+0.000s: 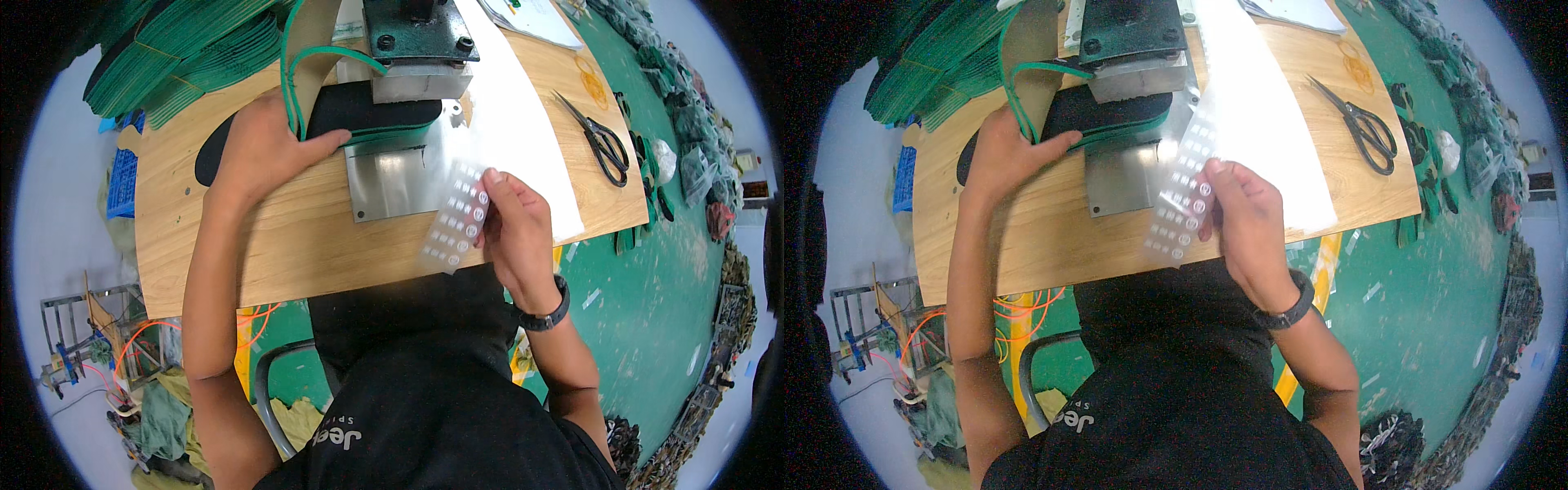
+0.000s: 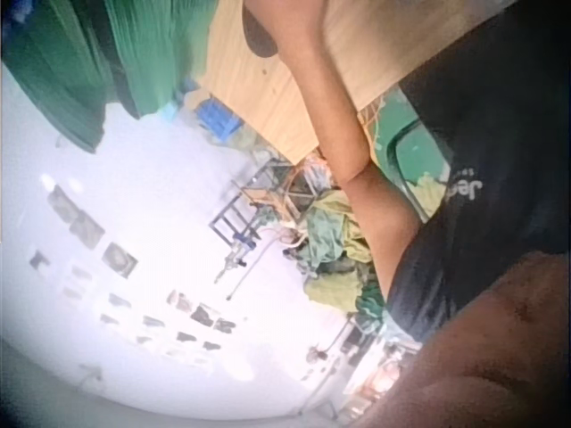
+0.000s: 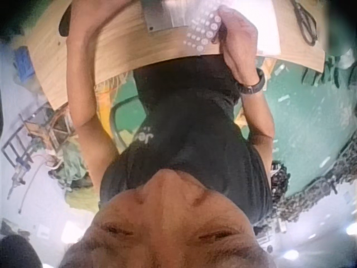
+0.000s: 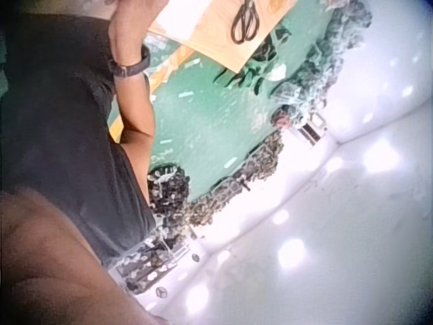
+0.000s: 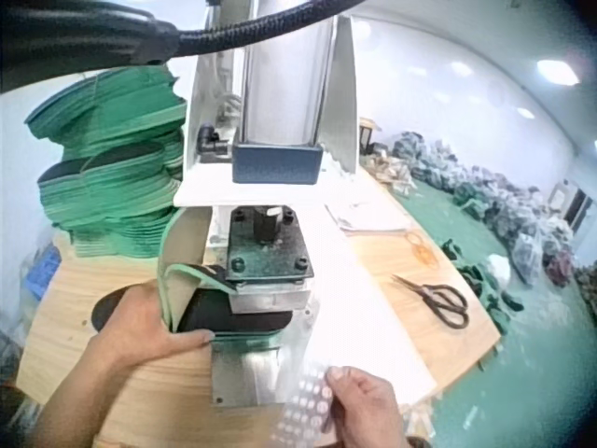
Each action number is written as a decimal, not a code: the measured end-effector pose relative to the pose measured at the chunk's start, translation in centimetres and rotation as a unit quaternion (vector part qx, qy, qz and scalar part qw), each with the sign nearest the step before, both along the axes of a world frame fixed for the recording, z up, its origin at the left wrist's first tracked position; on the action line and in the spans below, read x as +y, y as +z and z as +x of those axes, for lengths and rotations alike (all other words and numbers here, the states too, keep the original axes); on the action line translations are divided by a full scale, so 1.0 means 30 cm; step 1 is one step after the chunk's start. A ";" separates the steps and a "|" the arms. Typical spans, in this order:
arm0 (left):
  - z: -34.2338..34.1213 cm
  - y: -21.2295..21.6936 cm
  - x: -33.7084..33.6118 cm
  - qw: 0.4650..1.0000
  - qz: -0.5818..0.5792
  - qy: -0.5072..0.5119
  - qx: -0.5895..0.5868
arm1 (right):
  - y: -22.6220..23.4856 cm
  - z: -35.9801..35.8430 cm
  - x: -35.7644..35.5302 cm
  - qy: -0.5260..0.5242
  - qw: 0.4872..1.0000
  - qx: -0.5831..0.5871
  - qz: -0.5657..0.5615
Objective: The person applies adhesive labels to black shoe insoles using a specialized labeling press. The person picks up an insole, positions it under the press, cuts a single label from a clear sheet with shears, and presses the label onto the insole.
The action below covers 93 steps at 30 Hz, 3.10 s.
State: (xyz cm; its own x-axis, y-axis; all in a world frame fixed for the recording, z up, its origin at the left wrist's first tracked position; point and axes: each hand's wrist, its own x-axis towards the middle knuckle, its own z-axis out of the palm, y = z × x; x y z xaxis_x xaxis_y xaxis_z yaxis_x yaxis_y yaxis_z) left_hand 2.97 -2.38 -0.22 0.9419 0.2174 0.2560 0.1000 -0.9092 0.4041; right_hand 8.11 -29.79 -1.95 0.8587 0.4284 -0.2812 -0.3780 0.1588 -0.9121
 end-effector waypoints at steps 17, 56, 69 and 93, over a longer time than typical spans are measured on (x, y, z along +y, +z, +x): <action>-0.003 0.014 -0.010 0.982 -0.163 0.036 -0.088 | 0.018 0.143 0.166 0.149 0.987 -0.027 -0.059; -0.004 -0.034 0.011 0.985 -0.155 -0.008 -0.080 | 0.012 0.155 0.177 0.227 0.968 -0.037 -0.103; -0.003 -0.014 -0.010 0.978 -0.180 0.005 -0.101 | 0.011 0.150 0.172 0.212 0.970 -0.049 -0.112; -0.011 -0.006 -0.016 0.990 -0.130 0.022 -0.053 | 0.006 0.142 0.168 0.208 0.970 -0.055 -0.113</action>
State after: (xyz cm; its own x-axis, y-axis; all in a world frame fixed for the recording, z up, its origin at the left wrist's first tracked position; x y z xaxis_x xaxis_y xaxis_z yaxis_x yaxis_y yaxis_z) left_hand 2.62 -2.85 -0.39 0.9007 0.3289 0.2838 0.0811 -0.7691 0.6340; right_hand 12.36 -24.75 -1.78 0.6549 0.6825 -0.3245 -0.2640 -0.1957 -0.9445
